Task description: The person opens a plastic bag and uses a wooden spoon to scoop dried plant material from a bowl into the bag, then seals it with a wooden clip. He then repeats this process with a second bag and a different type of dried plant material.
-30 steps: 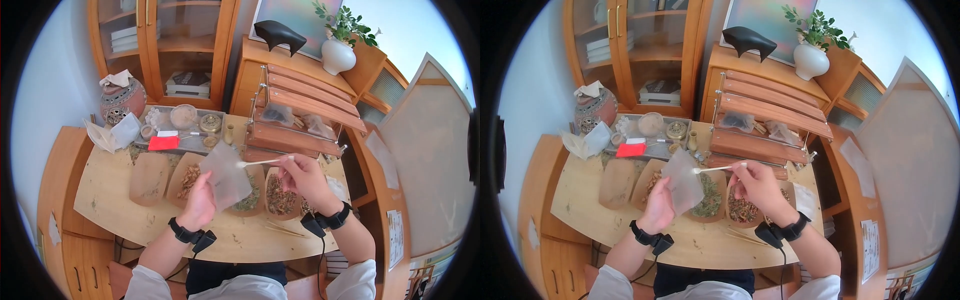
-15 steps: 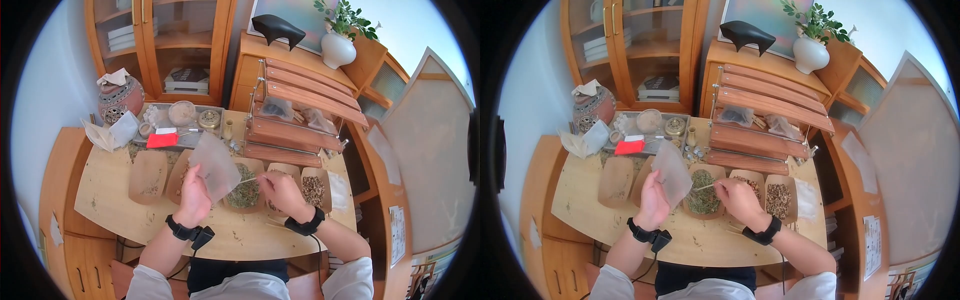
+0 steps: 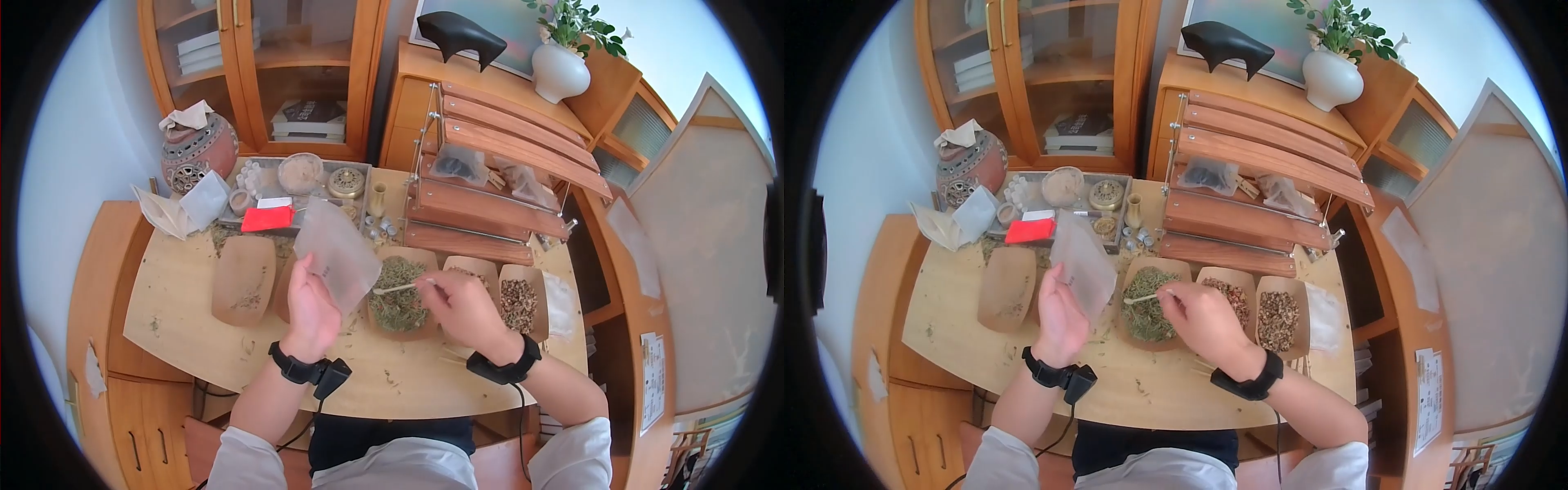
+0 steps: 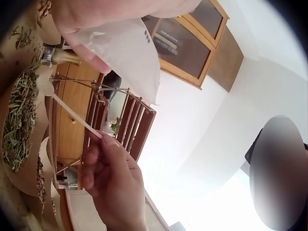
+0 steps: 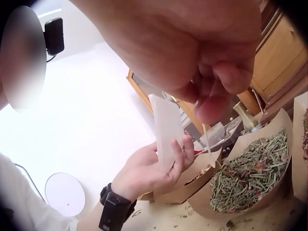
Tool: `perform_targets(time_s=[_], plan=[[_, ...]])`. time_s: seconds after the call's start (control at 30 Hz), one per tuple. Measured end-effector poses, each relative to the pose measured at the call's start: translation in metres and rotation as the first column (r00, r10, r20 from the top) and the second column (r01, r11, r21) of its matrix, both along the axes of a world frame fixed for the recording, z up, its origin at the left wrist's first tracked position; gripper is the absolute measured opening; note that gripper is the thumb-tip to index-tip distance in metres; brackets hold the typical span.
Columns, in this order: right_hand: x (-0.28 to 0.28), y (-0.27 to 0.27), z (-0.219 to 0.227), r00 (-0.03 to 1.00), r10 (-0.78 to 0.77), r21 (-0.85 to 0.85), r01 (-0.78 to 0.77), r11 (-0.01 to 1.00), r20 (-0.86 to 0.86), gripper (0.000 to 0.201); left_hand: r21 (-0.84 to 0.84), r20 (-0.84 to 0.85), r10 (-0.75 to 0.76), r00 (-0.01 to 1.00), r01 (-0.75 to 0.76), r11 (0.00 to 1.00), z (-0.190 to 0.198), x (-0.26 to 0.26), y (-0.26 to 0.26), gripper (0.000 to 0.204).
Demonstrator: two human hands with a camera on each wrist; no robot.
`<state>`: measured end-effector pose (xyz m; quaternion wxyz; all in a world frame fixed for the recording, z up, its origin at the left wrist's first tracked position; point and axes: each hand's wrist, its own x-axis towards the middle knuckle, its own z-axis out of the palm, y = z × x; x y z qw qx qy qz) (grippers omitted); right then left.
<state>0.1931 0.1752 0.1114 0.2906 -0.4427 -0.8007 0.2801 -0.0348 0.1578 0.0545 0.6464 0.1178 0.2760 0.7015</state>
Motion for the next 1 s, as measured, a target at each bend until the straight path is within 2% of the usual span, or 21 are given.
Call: perform_targets(time_s=[0.07, 0.27, 0.37, 0.47, 0.57, 0.7, 0.8, 0.9, 1.0], plan=[[-0.004, -0.003, -0.002, 0.999, 0.024, 0.028, -0.025, 0.999, 0.027, 0.016, -0.019, -0.001, 0.024, 1.000, -0.024, 1.000, 0.006, 0.002, -0.002, 0.048], [0.016, 0.012, -0.015, 0.991, -0.099, 0.083, 0.092, 0.992, 0.092, 0.015, -0.006, 0.052, 0.031, 0.998, -0.030, 1.000, 0.004, -0.001, -0.002, 0.047], [0.015, 0.015, -0.012, 0.983, -0.179, -0.102, 0.182, 0.978, 0.037, 0.016, -0.009, 0.047, 0.036, 0.998, -0.036, 0.999, 0.008, 0.000, -0.003, 0.046], [0.006, 0.014, -0.016, 0.996, -0.088, 0.007, 0.088, 0.996, 0.030, 0.021, -0.005, 0.058, 0.045, 0.997, -0.044, 0.999, 0.015, 0.003, -0.003, 0.046], [-0.007, 0.011, -0.014, 1.000, 0.019, 0.030, -0.020, 0.999, 0.025, 0.022, -0.020, 0.017, 0.046, 0.999, -0.046, 0.999, 0.007, 0.002, -0.001, 0.048], [-0.001, 0.016, -0.026, 1.000, -0.023, 0.044, 0.022, 0.999, 0.020, 0.023, 0.001, 0.028, 0.020, 0.999, -0.020, 1.000, 0.005, 0.001, -0.001, 0.049], [0.002, 0.017, -0.019, 0.985, -0.166, -0.083, 0.169, 0.982, 0.041, 0.017, -0.001, 0.032, 0.028, 0.999, -0.028, 1.000, 0.006, 0.001, -0.002, 0.049], [0.002, 0.016, -0.018, 0.994, -0.109, -0.074, 0.111, 0.991, 0.031, 0.023, -0.005, 0.019, 0.034, 0.999, -0.034, 0.999, 0.009, 0.004, -0.002, 0.049], [-0.010, 0.011, -0.018, 1.000, 0.001, 0.016, -0.001, 1.000, -0.019, 0.024, -0.005, 0.018, 0.018, 1.000, -0.017, 1.000, 0.008, 0.004, -0.002, 0.050]])
